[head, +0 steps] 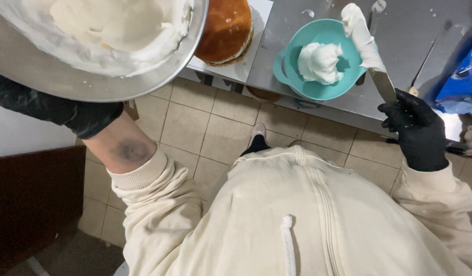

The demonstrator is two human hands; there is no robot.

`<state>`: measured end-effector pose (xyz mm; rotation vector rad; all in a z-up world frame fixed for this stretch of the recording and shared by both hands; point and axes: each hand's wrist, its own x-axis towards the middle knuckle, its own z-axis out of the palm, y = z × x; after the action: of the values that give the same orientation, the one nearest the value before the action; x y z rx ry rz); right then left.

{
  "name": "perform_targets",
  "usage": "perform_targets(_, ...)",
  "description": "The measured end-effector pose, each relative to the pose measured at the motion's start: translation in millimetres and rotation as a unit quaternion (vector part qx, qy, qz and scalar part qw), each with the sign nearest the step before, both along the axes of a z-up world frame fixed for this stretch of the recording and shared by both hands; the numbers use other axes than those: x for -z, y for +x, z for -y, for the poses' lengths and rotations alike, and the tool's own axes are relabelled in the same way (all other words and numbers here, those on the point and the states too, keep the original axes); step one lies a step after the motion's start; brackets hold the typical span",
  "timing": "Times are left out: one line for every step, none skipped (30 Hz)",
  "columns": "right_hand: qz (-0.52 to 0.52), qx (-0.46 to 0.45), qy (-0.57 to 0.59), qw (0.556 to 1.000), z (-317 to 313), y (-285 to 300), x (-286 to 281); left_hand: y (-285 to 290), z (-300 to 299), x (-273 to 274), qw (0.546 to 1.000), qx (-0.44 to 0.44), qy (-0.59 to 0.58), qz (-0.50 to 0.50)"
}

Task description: Scraping the white cream filling out of chocolate sandwich cookies into a bowl using a knife.

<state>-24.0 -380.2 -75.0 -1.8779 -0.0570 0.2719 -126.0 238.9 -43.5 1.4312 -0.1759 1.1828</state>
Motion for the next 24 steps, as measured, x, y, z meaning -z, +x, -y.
perform_targets(-0.002,-0.003,0.001,1.0,-3,1,2,-2,-2,5,1.0,-0.002,-0.001,-0.003)
perform_targets(0.0,-0.001,-0.001,1.0,-2,2,3,1,-3,13,1.0,0.001,-0.004,-0.003)
perform_targets(0.003,0.001,-0.004,1.0,-2,3,4,4,-3,20,1.0,0.004,-0.007,-0.004)
perform_targets(0.001,0.003,-0.004,1.0,-3,3,1,4,-2,52,1.0,0.007,-0.009,-0.006)
perform_targets(0.004,0.0,-0.001,1.0,-3,4,-2,1,-2,82,1.0,0.01,-0.011,-0.008)
perform_targets(0.006,-0.004,0.004,1.0,-5,4,-3,-5,-3,110,1.0,0.013,-0.013,-0.01)
perform_targets(0.005,-0.001,0.005,1.0,-6,3,-3,-5,-6,110,1.0,0.016,-0.014,-0.013)
perform_targets(0.004,-0.003,0.004,1.0,-6,4,-3,-4,-8,110,1.0,0.019,-0.015,-0.013)
perform_targets(0.004,-0.005,0.002,1.0,-7,5,-3,-2,-11,110,1.0,0.023,-0.016,-0.014)
perform_targets(0.003,-0.003,0.003,1.0,-9,5,-5,-1,-13,110,0.999,0.026,-0.018,-0.016)
perform_targets(-0.001,-0.001,-0.005,1.0,-10,5,-8,0,-15,110,0.999,0.029,-0.019,-0.017)
perform_targets(-0.007,-0.002,-0.012,1.0,-12,5,-9,-2,-16,110,0.999,0.029,-0.02,-0.02)
perform_targets(-0.009,-0.002,-0.011,1.0,-12,4,-11,-4,-17,109,0.999,0.03,-0.021,-0.023)
perform_targets(-0.014,0.002,-0.018,1.0,-13,3,-13,-5,-18,107,0.999,0.031,-0.022,-0.025)
perform_targets(-0.019,0.007,-0.025,0.999,-14,3,-15,-7,-19,105,0.999,0.031,-0.024,-0.028)
perform_targets(-0.02,0.005,-0.024,0.999,-13,2,-14,-8,-21,104,0.999,0.031,-0.024,-0.03)
perform_targets(-0.019,0.005,-0.014,1.0,-11,2,-13,-10,-23,103,0.999,0.031,-0.025,-0.032)
perform_targets(-0.017,0.004,-0.003,1.0,-10,2,-11,-11,-25,102,0.999,0.03,-0.025,-0.032)
perform_targets(-0.017,0.003,-0.001,1.0,-9,1,-12,-12,-26,99,0.999,0.03,-0.025,-0.033)
perform_targets(-0.018,0.001,-0.002,1.0,-9,2,-12,-14,-27,96,0.999,0.029,-0.026,-0.034)
perform_targets(-0.019,-0.002,-0.003,1.0,-9,2,-13,-15,-28,94,0.999,0.027,-0.026,-0.035)
perform_targets(-0.019,-0.004,-0.001,1.0,-8,2,-11,-18,-30,93,0.999,0.026,-0.026,-0.036)
perform_targets(-0.021,-0.004,-0.006,1.0,-8,3,-10,-20,-32,93,0.999,0.024,-0.025,-0.036)
perform_targets(-0.024,-0.003,-0.011,1.0,-6,3,-10,-21,-34,93,0.999,0.023,-0.026,-0.037)
